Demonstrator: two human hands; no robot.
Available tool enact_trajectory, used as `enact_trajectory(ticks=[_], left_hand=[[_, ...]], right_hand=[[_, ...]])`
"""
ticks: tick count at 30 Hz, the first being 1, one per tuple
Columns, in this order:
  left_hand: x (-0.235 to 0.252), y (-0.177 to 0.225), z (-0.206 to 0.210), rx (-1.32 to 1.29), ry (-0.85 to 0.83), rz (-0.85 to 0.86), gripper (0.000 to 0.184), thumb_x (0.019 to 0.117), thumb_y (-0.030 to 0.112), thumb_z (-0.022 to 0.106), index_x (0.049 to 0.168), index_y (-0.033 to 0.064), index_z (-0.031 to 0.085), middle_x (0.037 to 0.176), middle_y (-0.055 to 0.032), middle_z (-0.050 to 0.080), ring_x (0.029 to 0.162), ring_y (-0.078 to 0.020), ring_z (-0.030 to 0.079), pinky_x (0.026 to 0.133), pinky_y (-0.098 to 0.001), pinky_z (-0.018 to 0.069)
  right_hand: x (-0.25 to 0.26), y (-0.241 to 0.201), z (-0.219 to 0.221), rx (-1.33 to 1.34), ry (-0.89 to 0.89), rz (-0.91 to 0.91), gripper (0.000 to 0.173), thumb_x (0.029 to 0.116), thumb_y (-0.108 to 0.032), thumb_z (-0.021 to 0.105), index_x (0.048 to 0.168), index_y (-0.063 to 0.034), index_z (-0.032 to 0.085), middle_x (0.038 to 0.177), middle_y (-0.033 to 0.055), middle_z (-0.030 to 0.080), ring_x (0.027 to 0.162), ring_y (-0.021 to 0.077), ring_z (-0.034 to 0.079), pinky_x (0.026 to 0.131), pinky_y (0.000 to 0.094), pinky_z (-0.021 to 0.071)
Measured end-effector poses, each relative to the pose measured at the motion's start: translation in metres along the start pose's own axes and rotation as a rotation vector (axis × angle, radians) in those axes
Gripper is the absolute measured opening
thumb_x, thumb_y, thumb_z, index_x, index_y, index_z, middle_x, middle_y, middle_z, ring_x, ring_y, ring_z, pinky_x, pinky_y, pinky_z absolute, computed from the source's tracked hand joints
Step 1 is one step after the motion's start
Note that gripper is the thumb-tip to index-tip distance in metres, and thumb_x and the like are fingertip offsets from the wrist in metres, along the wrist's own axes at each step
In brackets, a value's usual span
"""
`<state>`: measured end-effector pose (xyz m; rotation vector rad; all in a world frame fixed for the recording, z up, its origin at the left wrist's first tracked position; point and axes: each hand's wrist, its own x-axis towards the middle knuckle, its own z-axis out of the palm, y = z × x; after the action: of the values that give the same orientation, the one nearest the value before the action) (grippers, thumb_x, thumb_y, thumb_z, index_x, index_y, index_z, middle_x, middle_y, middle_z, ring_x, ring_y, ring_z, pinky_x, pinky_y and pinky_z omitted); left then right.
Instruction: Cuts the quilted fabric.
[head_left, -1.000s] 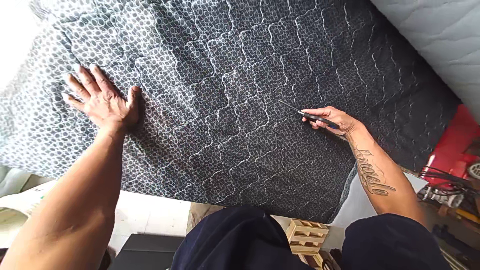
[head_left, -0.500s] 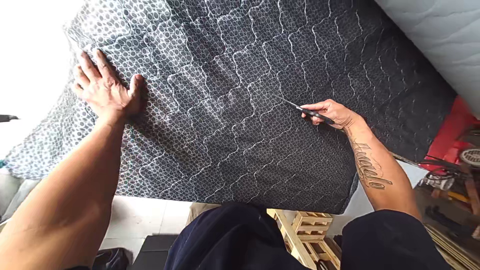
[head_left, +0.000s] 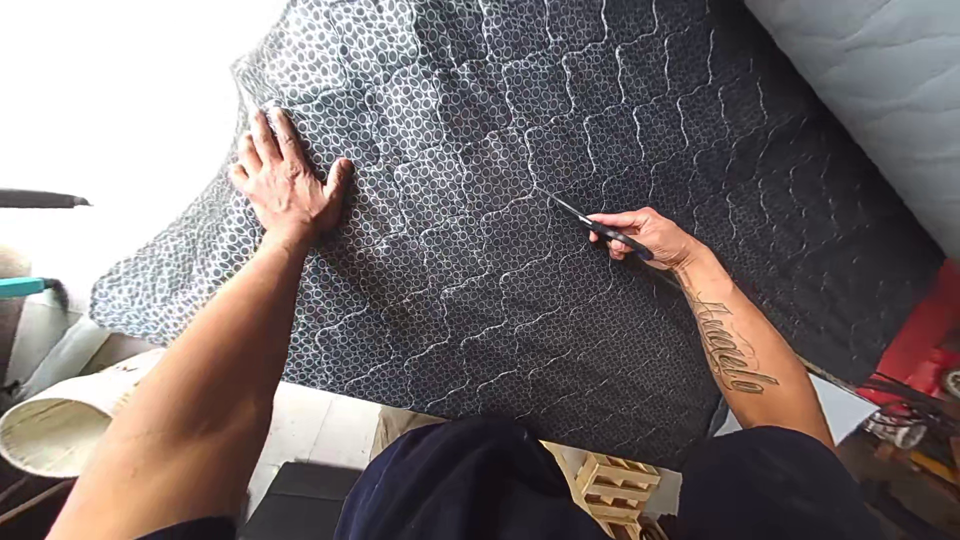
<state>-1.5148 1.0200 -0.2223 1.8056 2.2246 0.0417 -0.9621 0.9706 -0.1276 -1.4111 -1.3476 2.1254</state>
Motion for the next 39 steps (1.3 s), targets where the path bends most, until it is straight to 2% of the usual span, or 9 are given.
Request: enact_trajectory(ticks=[4, 8, 11, 18, 21, 24, 26, 29, 39], left_hand=[[0.003, -0.004, 0.0, -0.017, 0.009, -0.011, 0.111, 0.0838, 0.087, 0.031, 0.165, 0.0127, 0.017, 0.169, -0.0181, 0.021, 0.15, -0.0464, 0.029, 0.11, -0.0724, 0.0269], [0.04, -0.015, -0.015, -0.095, -0.108, -0.116, 0.107, 0.0889, 0.085, 0.028, 0.163, 0.0079, 0.02, 0.152, -0.0278, 0.046, 0.133, -0.05, 0.052, 0.099, -0.0748, 0.0406], [0.076, -0.037, -0.021, -0.297, -0.227, -0.103, 0.106, 0.0908, 0.084, 0.032, 0.161, 0.0049, 0.025, 0.152, -0.0306, 0.046, 0.138, -0.0494, 0.048, 0.107, -0.0728, 0.0371], [0.121, -0.089, 0.021, -1.004, -0.539, -0.415, 0.09, 0.0993, 0.077, 0.017, 0.152, 0.0092, 0.045, 0.146, -0.0191, 0.054, 0.13, -0.0315, 0.057, 0.108, -0.0579, 0.0437], [0.148, -0.108, 0.04, -1.174, -0.66, -0.466, 0.083, 0.0971, 0.079, 0.029, 0.147, 0.0165, 0.052, 0.132, -0.0122, 0.064, 0.113, -0.0257, 0.065, 0.095, -0.0522, 0.0514], [0.163, -0.105, 0.02, -1.285, -0.474, -0.382, 0.04, 0.1031, 0.052, 0.053, 0.107, 0.0141, 0.065, 0.082, 0.0044, 0.069, 0.069, -0.0047, 0.067, 0.064, -0.0272, 0.059], [0.167, -0.108, 0.007, -1.328, -0.287, -0.349, 0.02, 0.097, 0.032, 0.07, 0.095, 0.0125, 0.067, 0.074, 0.0093, 0.068, 0.062, 0.0001, 0.065, 0.061, -0.0219, 0.0584], [0.167, -0.12, -0.007, -1.31, -0.096, -0.289, 0.017, 0.0927, 0.026, 0.075, 0.095, 0.0132, 0.064, 0.075, 0.0111, 0.067, 0.065, 0.0007, 0.066, 0.064, -0.022, 0.0593], [0.173, -0.121, -0.027, -1.238, 0.184, -0.167, 0.011, 0.0958, 0.021, 0.07, 0.099, 0.0143, 0.062, 0.079, 0.0166, 0.065, 0.068, 0.0053, 0.064, 0.065, -0.0165, 0.0564]], right_hand=[[0.02, -0.01, 0.006, -0.011, -0.065, -0.052, 0.055, 0.0941, -0.024, 0.067, 0.146, -0.0075, 0.056, 0.116, 0.001, 0.069, 0.081, 0.0033, 0.062, 0.073, 0.018, 0.0528], [0.039, -0.031, 0.028, -0.003, 0.02, 0.008, 0.05, 0.0889, -0.01, 0.066, 0.138, -0.0063, 0.063, 0.106, 0.0005, 0.072, 0.071, 0.003, 0.064, 0.065, 0.0173, 0.0548], [0.051, -0.041, 0.04, 0.01, 0.001, -0.032, 0.054, 0.0901, -0.021, 0.071, 0.142, -0.0068, 0.06, 0.113, 0.0002, 0.07, 0.077, 0.002, 0.062, 0.07, 0.0167, 0.0531], [0.088, -0.073, 0.064, -0.016, 0.043, 0.04, 0.051, 0.0902, -0.017, 0.07, 0.14, -0.0066, 0.062, 0.113, -0.0011, 0.072, 0.076, 0.0025, 0.065, 0.068, 0.0173, 0.0548], [0.106, -0.082, 0.071, 0.016, -0.009, 0.009, 0.059, 0.0916, -0.028, 0.072, 0.144, -0.0062, 0.057, 0.122, 0.0002, 0.068, 0.088, 0.004, 0.063, 0.078, 0.02, 0.0536], [0.125, -0.093, 0.082, 0.023, 0.013, 0.017, 0.056, 0.0901, -0.021, 0.073, 0.142, -0.0062, 0.059, 0.116, -0.0004, 0.071, 0.08, 0.0043, 0.065, 0.071, 0.0205, 0.0563], [0.137, -0.102, 0.084, 0.028, -0.011, 0.025, 0.058, 0.0906, -0.023, 0.075, 0.143, -0.0062, 0.058, 0.118, 0.0001, 0.07, 0.081, 0.0045, 0.065, 0.071, 0.0209, 0.0563], [0.16, -0.116, 0.092, 0.008, -0.076, -0.01, 0.065, 0.0926, -0.035, 0.073, 0.147, -0.0056, 0.054, 0.127, 0.0011, 0.065, 0.089, 0.003, 0.062, 0.076, 0.0192, 0.0532], [0.223, -0.148, 0.12, 0.032, -0.123, -0.057, 0.057, 0.0949, -0.025, 0.071, 0.145, -0.0029, 0.056, 0.129, 0.0036, 0.066, 0.09, 0.0031, 0.064, 0.076, 0.0193, 0.0553]])
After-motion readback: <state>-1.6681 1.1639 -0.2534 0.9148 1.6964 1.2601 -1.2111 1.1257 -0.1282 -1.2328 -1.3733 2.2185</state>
